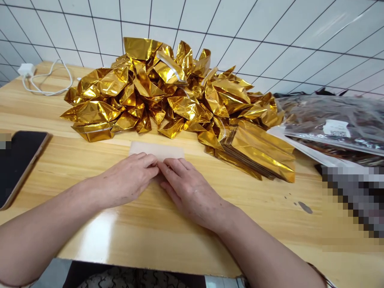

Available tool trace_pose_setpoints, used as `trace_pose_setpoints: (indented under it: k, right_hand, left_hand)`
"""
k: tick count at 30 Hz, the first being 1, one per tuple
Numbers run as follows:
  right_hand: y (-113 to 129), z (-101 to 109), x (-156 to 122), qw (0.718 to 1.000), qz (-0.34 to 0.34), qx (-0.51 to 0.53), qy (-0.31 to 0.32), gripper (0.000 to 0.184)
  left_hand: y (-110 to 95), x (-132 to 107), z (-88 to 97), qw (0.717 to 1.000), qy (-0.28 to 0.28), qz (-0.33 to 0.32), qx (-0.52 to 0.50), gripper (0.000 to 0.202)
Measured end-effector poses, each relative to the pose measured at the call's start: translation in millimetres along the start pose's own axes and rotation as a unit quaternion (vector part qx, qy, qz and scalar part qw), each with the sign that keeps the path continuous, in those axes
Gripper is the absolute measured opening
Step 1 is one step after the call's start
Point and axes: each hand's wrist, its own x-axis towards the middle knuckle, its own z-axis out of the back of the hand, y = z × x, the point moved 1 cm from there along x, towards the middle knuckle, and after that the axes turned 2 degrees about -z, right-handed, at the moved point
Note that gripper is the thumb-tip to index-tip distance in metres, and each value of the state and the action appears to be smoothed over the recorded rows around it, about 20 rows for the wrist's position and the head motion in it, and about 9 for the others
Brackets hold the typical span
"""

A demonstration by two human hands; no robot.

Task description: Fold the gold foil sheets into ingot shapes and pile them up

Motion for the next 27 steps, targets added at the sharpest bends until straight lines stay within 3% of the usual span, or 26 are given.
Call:
trace_pose_setpoints:
  k: [18,27]
  right_hand:
    - [-1.5,0.0,-3.2,1.000,-0.008,-0.015,0.013,0.024]
    - [-0.4,0.9,-2.8,0.999,-0.010,-0.024,0.025,0.021]
  left_hand:
    - [-1.1,-4.4,-1.7,1.000,0.007,0.023,0.005,0.024]
    - [-2.7,-3.7,1.8,0.999,0.037,0.016,0.020,0.027]
